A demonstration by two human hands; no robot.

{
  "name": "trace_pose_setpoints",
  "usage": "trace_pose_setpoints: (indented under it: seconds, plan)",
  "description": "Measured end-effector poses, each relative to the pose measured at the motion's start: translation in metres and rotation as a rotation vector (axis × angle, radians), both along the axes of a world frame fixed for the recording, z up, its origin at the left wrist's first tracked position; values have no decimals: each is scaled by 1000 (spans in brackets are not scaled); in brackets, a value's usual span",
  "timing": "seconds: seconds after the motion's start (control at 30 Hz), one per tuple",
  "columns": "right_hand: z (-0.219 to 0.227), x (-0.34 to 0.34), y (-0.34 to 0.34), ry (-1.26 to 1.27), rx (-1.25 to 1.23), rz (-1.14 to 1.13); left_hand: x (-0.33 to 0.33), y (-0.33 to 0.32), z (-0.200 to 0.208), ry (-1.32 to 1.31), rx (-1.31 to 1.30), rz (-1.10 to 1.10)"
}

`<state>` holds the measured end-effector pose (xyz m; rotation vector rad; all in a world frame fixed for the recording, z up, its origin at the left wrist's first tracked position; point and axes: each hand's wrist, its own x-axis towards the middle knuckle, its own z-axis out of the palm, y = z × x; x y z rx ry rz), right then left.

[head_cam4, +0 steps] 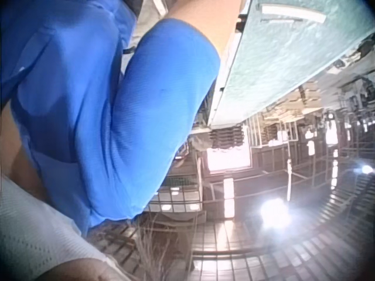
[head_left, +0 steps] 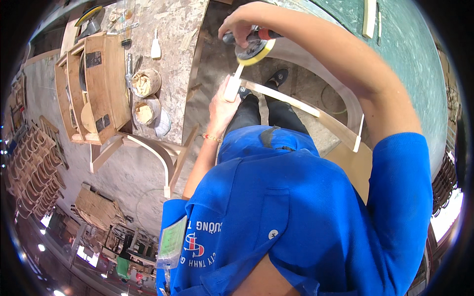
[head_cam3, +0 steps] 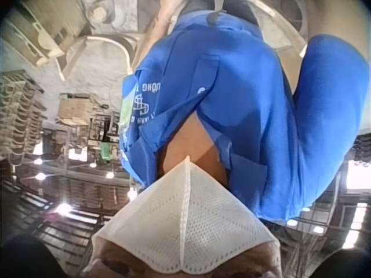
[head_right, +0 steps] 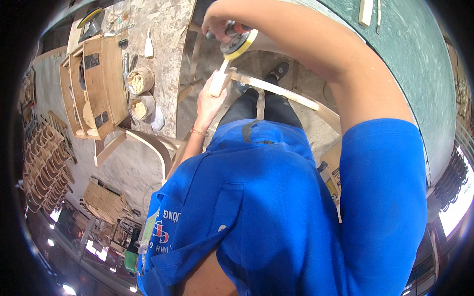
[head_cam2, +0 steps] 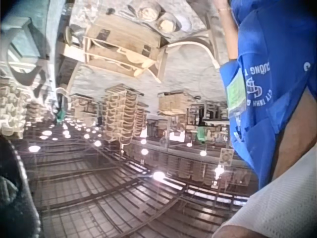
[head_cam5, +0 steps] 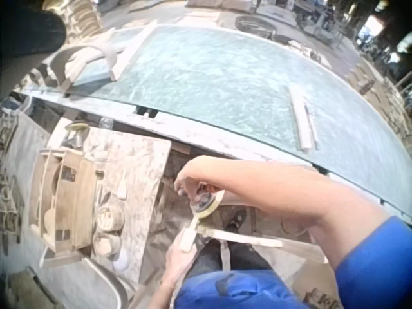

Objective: The person uses a handheld orbital sander to smooth the surfaces and edges of curved wooden chair parts. They handle the pieces one at a time, turning them over to sand different sides and edges, then place them on a nearby workbench.

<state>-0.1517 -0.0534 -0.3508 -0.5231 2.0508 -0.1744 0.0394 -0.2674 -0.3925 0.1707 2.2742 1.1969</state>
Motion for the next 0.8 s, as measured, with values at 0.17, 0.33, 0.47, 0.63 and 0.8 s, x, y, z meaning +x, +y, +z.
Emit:
trace_pose_setpoints:
  seconds: [0.17, 0.33, 0.47, 0.63, 0.8]
  plan:
    - [24, 82, 19, 405, -206, -391, 4, -3, -6, 66, -4, 22]
    - [27, 165, -15, 585, -482, -592, 2, -1, 0, -146, -66, -20]
    - [21, 141, -4, 691, -256, -673, 4, -1, -4, 44, 42, 13]
    - [20, 156, -14, 667, -347, -642, 5, -3, -11, 62, -30, -16]
    - [18, 146, -8, 701, -278, -705, 4, -1, -11, 107, -21, -15]
